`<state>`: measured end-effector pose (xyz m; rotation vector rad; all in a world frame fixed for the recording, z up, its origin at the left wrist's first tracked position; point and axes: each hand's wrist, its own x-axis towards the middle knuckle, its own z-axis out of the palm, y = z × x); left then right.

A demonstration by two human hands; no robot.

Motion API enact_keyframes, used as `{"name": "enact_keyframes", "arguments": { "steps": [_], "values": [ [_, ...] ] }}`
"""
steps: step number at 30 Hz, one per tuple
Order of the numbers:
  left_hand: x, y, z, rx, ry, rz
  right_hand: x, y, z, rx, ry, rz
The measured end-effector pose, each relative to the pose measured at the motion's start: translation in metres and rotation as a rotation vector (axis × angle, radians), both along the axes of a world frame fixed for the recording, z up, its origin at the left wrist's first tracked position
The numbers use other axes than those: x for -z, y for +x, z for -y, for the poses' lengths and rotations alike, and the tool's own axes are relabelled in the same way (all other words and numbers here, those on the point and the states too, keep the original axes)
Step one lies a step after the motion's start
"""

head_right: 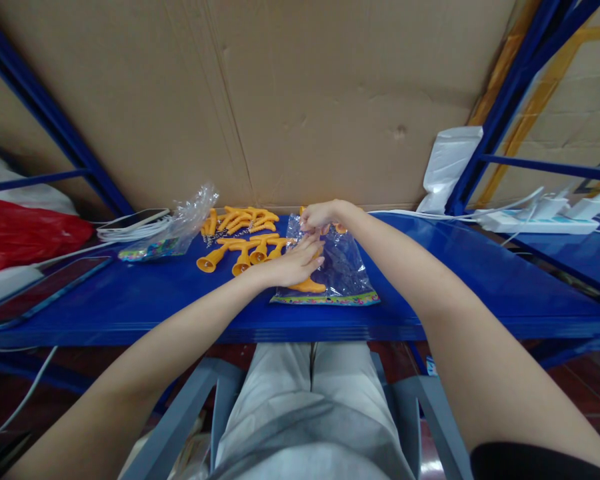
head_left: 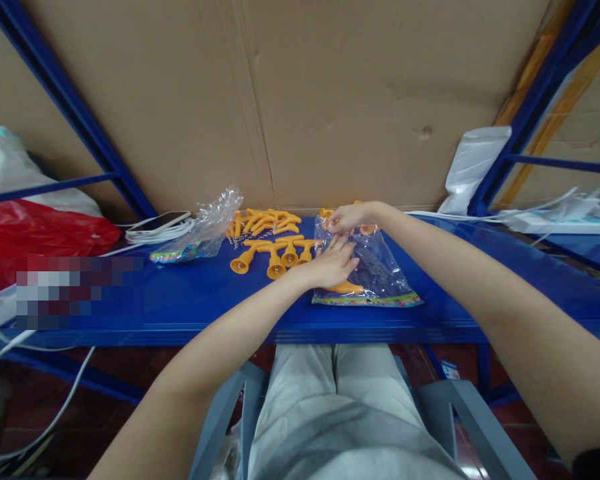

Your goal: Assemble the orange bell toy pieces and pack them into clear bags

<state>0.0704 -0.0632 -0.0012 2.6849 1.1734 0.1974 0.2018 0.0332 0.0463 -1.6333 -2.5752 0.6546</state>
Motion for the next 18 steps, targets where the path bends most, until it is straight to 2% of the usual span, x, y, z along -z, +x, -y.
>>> {"name": "enact_keyframes", "arguments": {
  "steps": [9, 15, 18],
  "values": [
    [0.003, 0.007, 0.004, -0.043, -0.019, 0.006, 0.009, -0.008, 0.000, 0.119, -0.029, -0.093],
    [0.007, 0.008, 0.000, -0.075, -0.011, 0.035, 0.013, -0.011, 0.006, 0.097, 0.050, -0.107],
    [0.008, 0.008, -0.002, -0.072, 0.001, 0.025, 0.010, -0.009, 0.009, 0.078, 0.156, -0.092]
  ]
}}
